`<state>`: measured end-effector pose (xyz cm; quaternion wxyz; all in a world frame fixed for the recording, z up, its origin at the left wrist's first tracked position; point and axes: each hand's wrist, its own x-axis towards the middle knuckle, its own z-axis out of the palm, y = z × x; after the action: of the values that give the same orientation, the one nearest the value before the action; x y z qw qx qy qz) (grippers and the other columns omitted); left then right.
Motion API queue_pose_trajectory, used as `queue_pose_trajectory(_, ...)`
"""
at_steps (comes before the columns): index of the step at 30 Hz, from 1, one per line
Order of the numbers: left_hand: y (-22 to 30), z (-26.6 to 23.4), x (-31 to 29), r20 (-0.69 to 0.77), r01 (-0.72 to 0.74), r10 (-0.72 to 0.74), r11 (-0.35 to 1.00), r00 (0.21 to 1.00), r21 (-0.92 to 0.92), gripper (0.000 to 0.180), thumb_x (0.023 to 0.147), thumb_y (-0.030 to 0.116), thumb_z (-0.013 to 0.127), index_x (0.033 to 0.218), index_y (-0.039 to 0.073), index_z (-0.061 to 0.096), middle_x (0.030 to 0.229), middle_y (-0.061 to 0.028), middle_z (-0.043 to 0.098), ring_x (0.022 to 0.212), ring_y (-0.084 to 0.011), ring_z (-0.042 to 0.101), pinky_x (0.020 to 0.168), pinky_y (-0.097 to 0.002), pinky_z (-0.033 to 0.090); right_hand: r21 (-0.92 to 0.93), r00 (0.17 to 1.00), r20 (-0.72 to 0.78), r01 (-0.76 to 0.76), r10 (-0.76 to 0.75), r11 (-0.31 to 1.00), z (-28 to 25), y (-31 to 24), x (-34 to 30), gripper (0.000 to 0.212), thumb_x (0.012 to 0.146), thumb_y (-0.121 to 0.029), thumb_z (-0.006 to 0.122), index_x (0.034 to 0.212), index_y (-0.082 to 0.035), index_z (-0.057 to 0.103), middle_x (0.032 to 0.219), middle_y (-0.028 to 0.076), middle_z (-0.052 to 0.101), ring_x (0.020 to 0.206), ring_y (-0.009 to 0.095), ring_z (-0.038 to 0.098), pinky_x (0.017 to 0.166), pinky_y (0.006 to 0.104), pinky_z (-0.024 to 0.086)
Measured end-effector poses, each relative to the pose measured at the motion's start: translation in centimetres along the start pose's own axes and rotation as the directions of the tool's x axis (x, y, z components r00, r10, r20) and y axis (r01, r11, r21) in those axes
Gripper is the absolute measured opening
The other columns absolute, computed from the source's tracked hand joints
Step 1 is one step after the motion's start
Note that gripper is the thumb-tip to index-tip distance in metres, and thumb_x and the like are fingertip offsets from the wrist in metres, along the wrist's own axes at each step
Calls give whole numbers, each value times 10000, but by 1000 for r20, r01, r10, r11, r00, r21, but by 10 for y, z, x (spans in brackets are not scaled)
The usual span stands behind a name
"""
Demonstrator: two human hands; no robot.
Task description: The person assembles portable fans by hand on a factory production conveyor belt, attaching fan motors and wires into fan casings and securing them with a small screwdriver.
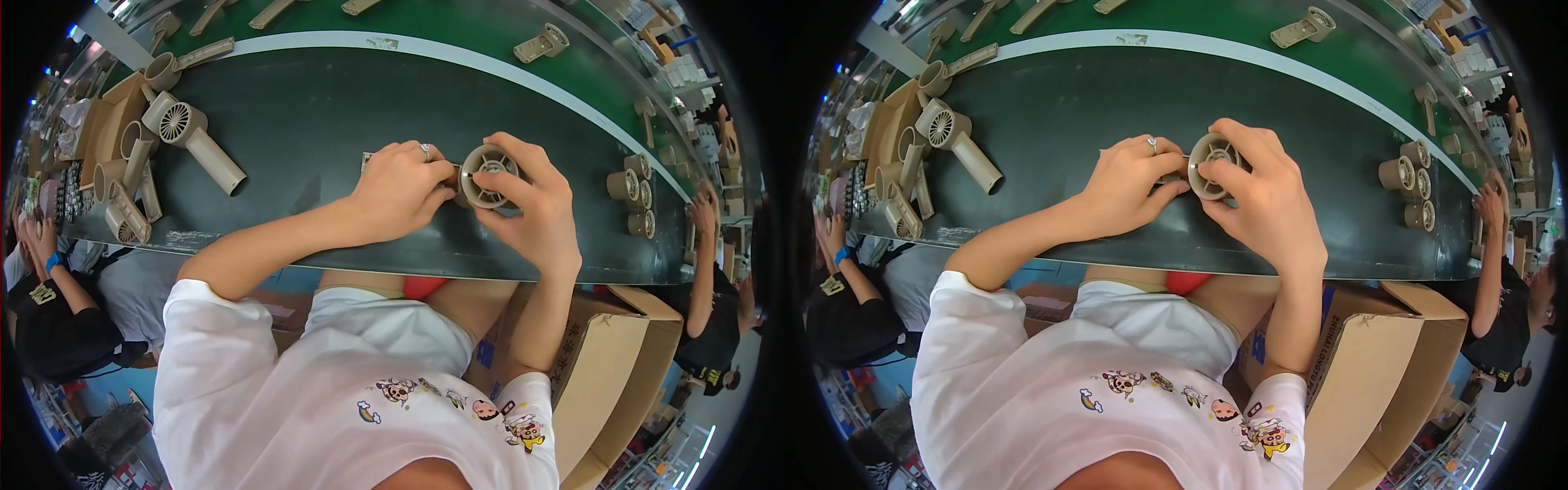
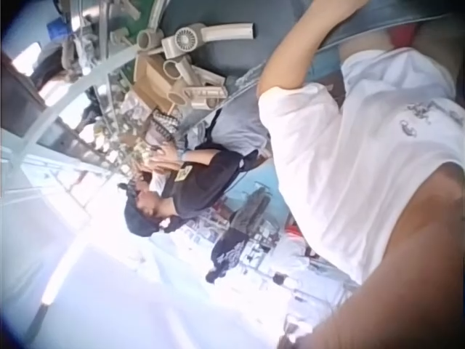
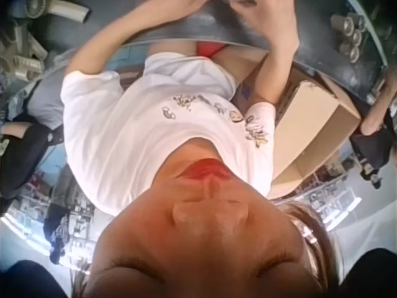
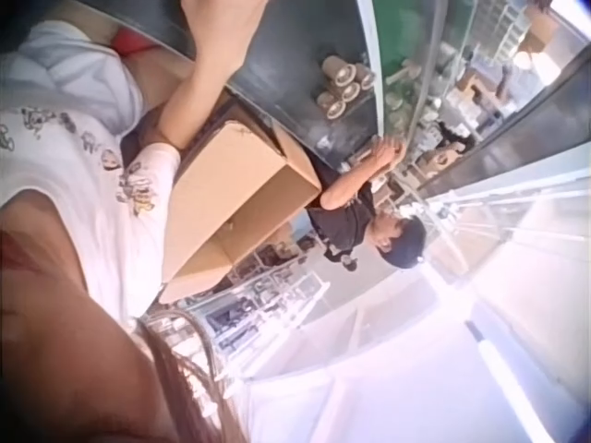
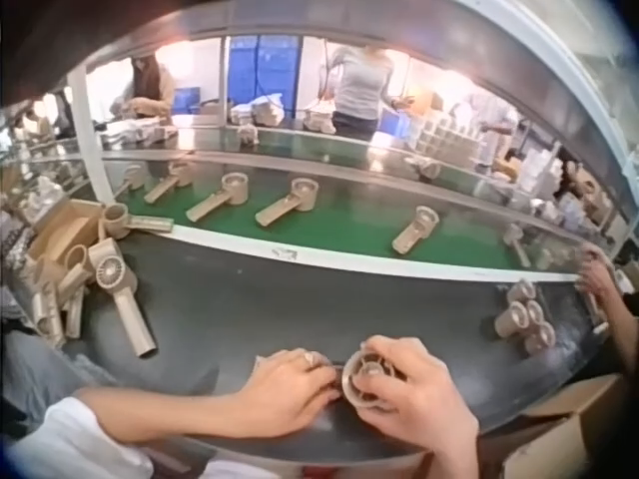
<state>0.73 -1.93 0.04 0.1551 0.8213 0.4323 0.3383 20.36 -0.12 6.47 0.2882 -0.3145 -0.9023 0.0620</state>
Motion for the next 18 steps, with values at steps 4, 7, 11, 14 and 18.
queue_pose_trajectory(4,0,-3,2,101,194,-179,969,979,-156,106,778,128,682,859,61,665,851,-73,652,773,-280,621,663,-385,484,198,991,78,-120,106,973,-5,-2,1,356,557,19,779,888,-63,675,1164,119,618,950,287,648,765,348,549)
queue_pose_trajectory(7,-1,-3,0,111,202,-186,967,976,-156,95,780,127,668,843,57,657,818,-82,649,742,-291,619,645,-387,478,360,972,156,-220,174,907,-9,1,-2,333,602,9,785,906,-73,677,1178,110,615,939,280,662,778,351,552)
queue_pose_trajectory(11,1,-2,1,100,186,-171,968,980,-167,84,753,136,637,767,55,649,799,-109,659,777,-314,634,689,-428,487,601,981,83,-190,175,776,3,21,-14,323,599,49,778,890,-60,693,1175,162,638,986,274,667,851,331,533)
queue_pose_trajectory(14,2,0,-1,129,243,-218,944,967,-224,91,752,138,636,774,51,649,783,-115,660,765,-325,636,689,-435,487,745,978,6,-142,207,652,24,20,-17,296,596,73,779,863,-20,689,1124,208,655,1003,299,665,871,333,520)
queue_pose_trajectory(18,-1,-5,0,98,172,-159,974,982,-150,96,753,142,634,785,53,651,771,-120,659,764,-333,636,683,-436,488,843,940,-106,-88,324,531,46,16,-30,296,594,72,793,862,13,683,1060,216,672,1052,339,647,883,351,516)
